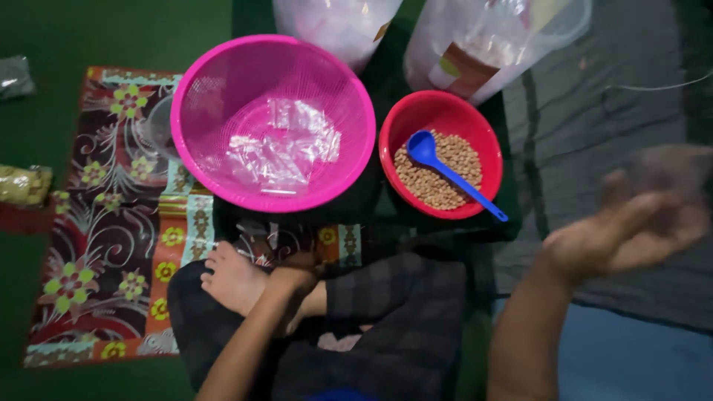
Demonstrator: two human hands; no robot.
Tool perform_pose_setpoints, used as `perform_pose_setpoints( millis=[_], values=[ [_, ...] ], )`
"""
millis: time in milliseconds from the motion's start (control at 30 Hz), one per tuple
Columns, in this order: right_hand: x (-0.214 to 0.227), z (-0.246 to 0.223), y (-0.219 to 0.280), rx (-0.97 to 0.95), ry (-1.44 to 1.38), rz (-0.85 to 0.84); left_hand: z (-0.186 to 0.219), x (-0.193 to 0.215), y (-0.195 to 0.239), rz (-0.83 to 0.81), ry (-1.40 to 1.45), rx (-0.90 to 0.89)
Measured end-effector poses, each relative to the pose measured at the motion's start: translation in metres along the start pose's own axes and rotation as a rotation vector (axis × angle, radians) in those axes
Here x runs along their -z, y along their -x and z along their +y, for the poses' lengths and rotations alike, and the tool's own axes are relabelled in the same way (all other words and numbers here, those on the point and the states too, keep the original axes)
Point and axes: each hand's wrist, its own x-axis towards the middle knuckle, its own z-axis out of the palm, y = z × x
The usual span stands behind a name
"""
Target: The person scoops peanuts from a red bowl using a blue scoop and pours them into small plastic bags. They then tie each bag and place it into a pink basket. The process is repeated multiple times.
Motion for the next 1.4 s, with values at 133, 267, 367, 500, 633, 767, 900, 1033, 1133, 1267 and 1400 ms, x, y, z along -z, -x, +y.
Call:
perform_pose_setpoints(
  millis=[133, 267, 367, 500, 633, 767, 900, 1033, 1133, 1267, 1400],
  values=[
    [-0.026, 0.112, -0.089, 0.341, 0.087, -0.047, 0.014, 0.020, 0.012, -0.090, -0.088, 0.038],
    [-0.077, 0.108, -0.085, 0.340, 0.808, -0.605, 0.004, 0.013, 0.006, -0.062, -0.064, 0.067],
    [-0.114, 0.080, -0.034, 0.228, 0.674, -0.690, -0.001, 0.005, -0.005, -0.089, 0.033, 0.073],
    [-0.158, 0.036, 0.046, 0.104, 0.368, -0.923, 0.013, 0.017, 0.003, -0.120, 0.085, 0.092],
    [-0.198, 0.025, 0.079, 0.007, 0.280, -1.096, 0.011, 0.015, 0.000, -0.220, 0.008, 0.064],
    [-0.249, 0.037, 0.089, -0.024, 0.463, -1.467, 0.015, 0.025, 0.004, -0.180, 0.074, 0.101],
    [-0.276, 0.055, 0.104, 0.014, 0.746, -1.744, 0.019, 0.032, 0.009, -0.128, 0.108, 0.142],
    [-0.277, 0.077, 0.118, 0.004, 0.783, -1.789, 0.007, 0.020, -0.004, -0.114, 0.052, 0.073],
    [-0.274, 0.080, 0.123, 0.045, 0.816, -1.748, 0.006, 0.020, -0.007, -0.154, 0.041, 0.071],
    [-0.267, 0.063, 0.114, 0.116, 0.821, -1.620, 0.003, 0.015, -0.009, -0.167, -0.012, -0.027],
    [-0.260, 0.039, 0.100, 0.162, 0.567, -1.279, 0.011, 0.026, -0.003, -0.206, 0.006, -0.001]
  ],
)
